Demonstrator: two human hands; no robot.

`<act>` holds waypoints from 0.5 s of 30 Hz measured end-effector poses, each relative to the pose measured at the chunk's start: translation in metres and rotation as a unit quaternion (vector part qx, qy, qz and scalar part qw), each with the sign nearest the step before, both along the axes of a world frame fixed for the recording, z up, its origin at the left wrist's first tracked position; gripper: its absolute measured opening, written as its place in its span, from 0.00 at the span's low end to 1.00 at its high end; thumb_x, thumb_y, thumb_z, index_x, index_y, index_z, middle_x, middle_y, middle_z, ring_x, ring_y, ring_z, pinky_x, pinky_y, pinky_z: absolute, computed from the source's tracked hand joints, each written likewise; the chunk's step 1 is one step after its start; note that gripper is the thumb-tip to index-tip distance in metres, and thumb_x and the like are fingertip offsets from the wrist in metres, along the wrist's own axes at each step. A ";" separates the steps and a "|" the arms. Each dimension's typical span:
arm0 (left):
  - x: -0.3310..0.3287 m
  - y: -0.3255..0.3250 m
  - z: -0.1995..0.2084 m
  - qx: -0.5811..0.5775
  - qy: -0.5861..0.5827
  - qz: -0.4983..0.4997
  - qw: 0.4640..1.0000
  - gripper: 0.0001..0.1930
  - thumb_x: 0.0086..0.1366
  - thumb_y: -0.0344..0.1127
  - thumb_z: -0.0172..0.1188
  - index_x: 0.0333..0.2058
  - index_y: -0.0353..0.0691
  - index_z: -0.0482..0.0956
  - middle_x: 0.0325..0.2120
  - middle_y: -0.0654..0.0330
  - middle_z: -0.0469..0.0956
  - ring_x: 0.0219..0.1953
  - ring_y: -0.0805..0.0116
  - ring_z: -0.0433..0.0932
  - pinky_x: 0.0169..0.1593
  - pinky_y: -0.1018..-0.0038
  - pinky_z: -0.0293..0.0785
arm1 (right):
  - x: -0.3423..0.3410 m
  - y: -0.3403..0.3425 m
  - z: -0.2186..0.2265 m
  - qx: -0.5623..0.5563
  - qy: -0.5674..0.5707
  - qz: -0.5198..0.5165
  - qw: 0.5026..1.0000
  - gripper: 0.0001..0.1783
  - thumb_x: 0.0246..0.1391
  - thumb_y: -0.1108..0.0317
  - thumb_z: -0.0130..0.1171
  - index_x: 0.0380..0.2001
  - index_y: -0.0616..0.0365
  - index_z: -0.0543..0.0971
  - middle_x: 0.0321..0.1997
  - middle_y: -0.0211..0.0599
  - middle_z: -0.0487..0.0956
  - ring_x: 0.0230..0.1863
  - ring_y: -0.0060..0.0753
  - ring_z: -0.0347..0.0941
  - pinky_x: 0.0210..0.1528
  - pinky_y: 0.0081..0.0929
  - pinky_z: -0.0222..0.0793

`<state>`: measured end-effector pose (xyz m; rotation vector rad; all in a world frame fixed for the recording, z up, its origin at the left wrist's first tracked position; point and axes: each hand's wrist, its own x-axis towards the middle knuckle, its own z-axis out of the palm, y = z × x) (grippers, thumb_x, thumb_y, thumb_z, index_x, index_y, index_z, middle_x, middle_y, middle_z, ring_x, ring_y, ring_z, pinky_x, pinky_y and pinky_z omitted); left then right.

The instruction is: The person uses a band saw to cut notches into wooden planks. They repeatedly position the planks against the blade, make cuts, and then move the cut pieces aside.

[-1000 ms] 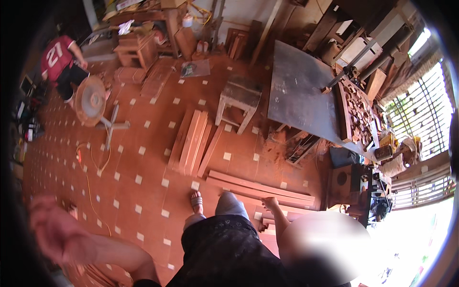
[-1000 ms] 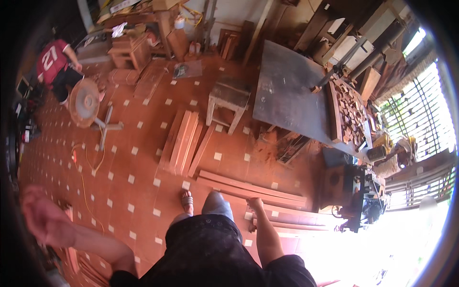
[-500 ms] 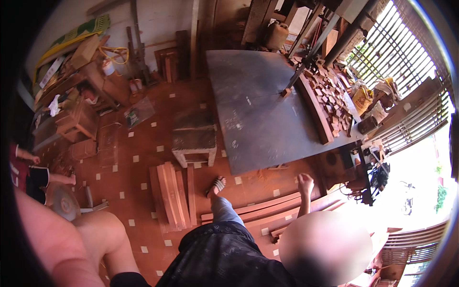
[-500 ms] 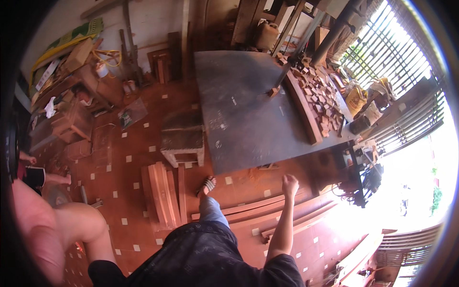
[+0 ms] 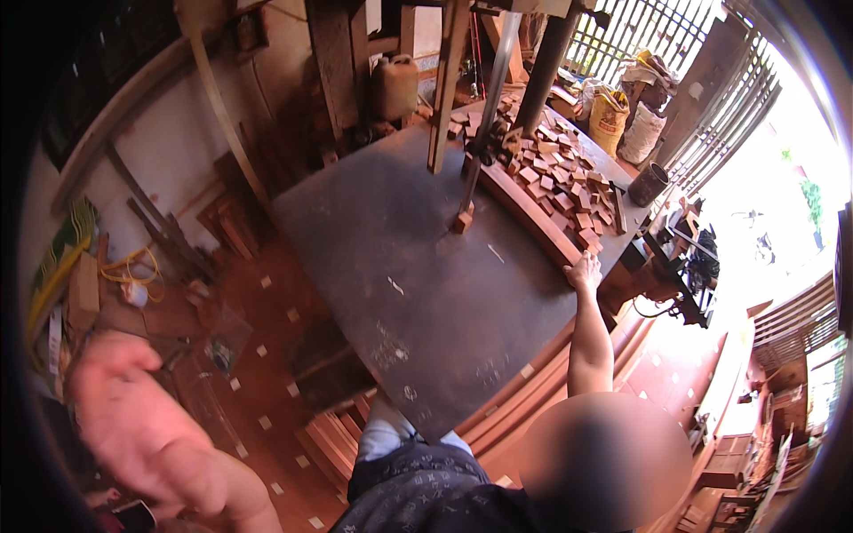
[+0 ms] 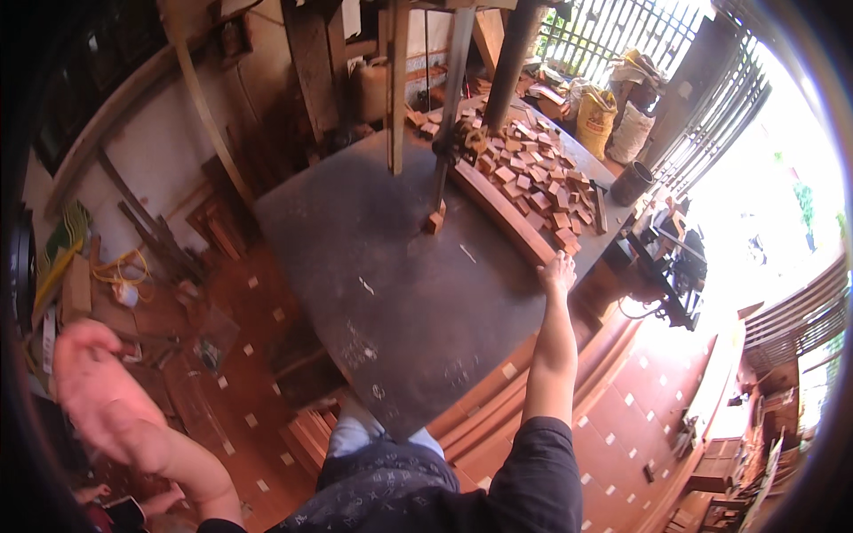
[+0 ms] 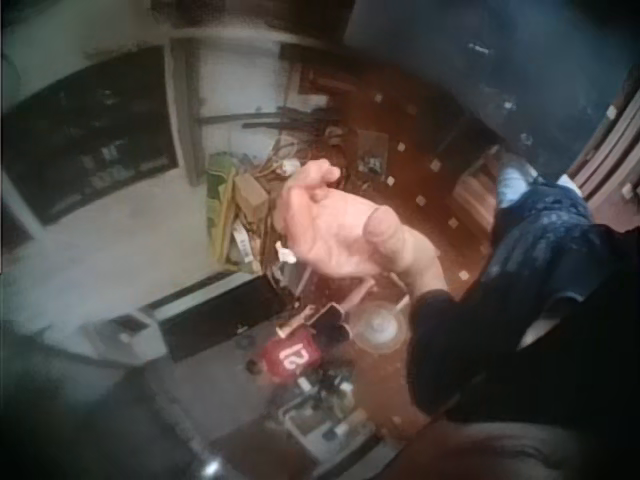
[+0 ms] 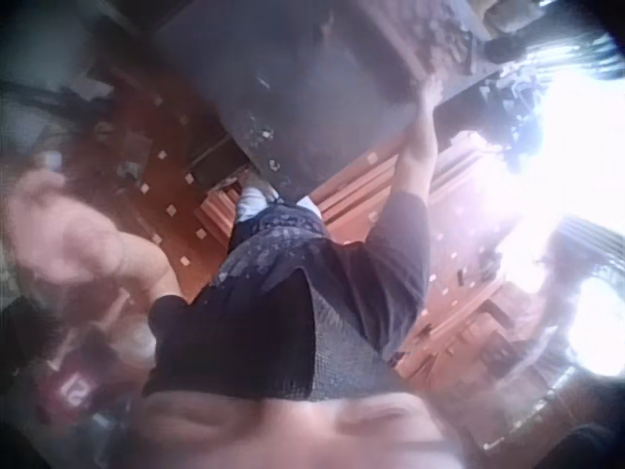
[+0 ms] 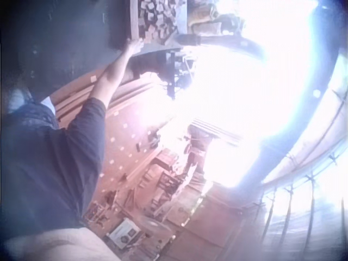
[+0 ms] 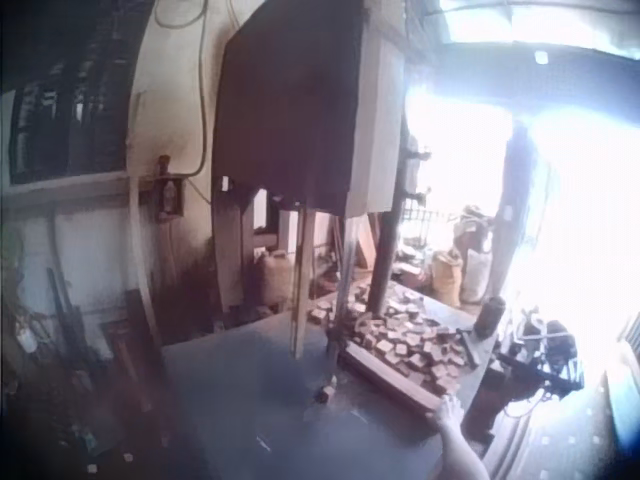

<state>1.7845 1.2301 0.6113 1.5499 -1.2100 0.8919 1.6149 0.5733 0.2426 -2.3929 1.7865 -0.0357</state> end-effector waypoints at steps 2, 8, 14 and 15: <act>0.017 -0.019 -0.033 0.019 0.114 0.028 0.993 0.34 0.70 0.51 0.64 0.61 0.26 0.73 0.50 0.46 0.75 0.47 0.57 0.72 0.51 0.62 0.68 | 0.015 -0.007 -0.006 0.009 -0.002 0.006 1.000 0.54 0.54 0.46 0.80 0.77 0.53 0.66 0.79 0.45 0.70 0.80 0.50 0.64 0.79 0.52 0.63; 0.054 -0.048 -0.135 0.141 0.419 -0.067 0.895 0.26 0.67 0.33 0.69 0.63 0.30 0.79 0.55 0.51 0.79 0.49 0.66 0.79 0.52 0.70 0.77 | 0.056 -0.009 -0.037 -0.039 -0.021 0.029 0.999 0.51 0.51 0.42 0.81 0.71 0.53 0.71 0.72 0.44 0.76 0.75 0.47 0.69 0.77 0.55 0.62; 0.084 -0.108 -0.217 0.301 0.410 -0.105 0.854 0.20 0.64 0.31 0.72 0.55 0.36 0.86 0.49 0.55 0.86 0.47 0.65 0.85 0.48 0.71 0.81 | 0.043 0.012 -0.050 -0.062 -0.105 0.024 0.992 0.39 0.47 0.42 0.83 0.50 0.58 0.78 0.54 0.47 0.84 0.60 0.50 0.80 0.61 0.48 0.74; 0.090 -0.117 -0.235 0.331 0.398 -0.113 0.848 0.20 0.64 0.31 0.72 0.54 0.37 0.86 0.49 0.55 0.86 0.48 0.62 0.85 0.50 0.69 0.81 | 0.044 0.028 -0.048 -0.095 -0.124 0.029 0.987 0.39 0.46 0.43 0.83 0.50 0.58 0.78 0.52 0.46 0.83 0.59 0.50 0.80 0.61 0.48 0.73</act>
